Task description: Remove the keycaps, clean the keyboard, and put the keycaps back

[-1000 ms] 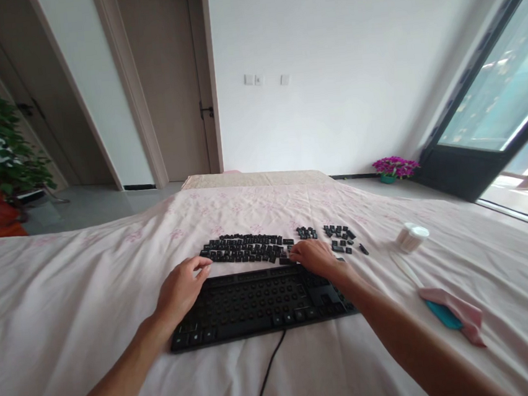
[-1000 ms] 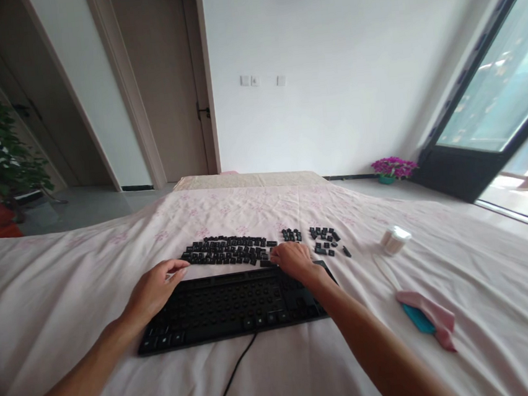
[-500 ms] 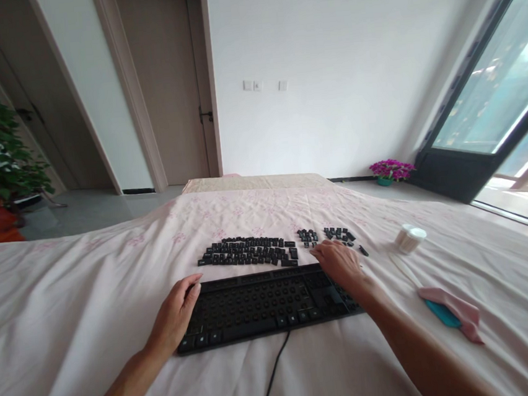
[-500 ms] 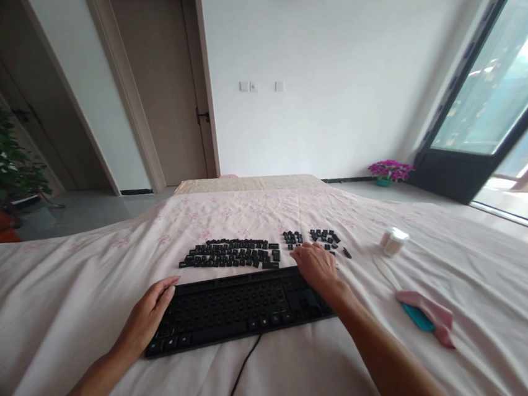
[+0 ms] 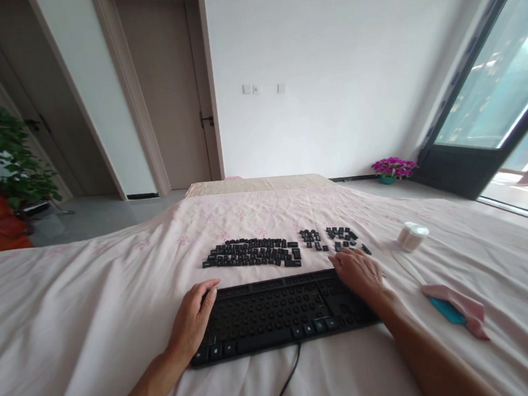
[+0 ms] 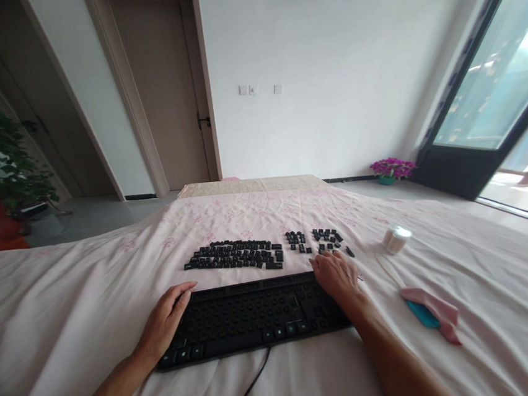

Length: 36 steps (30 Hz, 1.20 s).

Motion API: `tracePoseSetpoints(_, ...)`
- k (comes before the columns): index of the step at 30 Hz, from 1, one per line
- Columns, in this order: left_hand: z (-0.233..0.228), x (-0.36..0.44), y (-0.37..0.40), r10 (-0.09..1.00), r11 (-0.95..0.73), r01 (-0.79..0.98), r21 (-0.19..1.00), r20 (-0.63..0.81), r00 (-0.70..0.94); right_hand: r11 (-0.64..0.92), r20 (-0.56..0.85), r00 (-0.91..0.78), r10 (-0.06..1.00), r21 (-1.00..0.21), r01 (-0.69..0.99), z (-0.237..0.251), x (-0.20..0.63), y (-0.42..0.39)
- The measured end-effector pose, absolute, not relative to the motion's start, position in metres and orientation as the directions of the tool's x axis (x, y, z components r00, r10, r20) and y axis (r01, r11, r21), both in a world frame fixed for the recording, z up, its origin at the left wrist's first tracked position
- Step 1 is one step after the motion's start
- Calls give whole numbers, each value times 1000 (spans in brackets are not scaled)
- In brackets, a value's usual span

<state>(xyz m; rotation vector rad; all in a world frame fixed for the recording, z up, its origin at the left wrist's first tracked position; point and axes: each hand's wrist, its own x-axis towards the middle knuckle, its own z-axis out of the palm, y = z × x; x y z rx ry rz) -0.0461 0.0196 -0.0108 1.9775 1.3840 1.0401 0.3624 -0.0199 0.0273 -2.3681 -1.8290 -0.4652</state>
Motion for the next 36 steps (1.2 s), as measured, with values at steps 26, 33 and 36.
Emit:
tracePoseSetpoints(26, -8, -49, 27, 973, -228, 479, 848, 184, 138, -285, 286, 258, 923, 54, 957, 15, 367, -20)
tracePoseSetpoints(33, -7, -51, 27, 977, -209, 474, 855, 164, 135, -268, 296, 240, 925, 58, 962, 14, 368, -19)
tracePoseSetpoints(36, -5, -50, 25, 977, -212, 503, 838, 165, 137, -263, 278, 240, 930, 51, 963, 14, 369, -18)
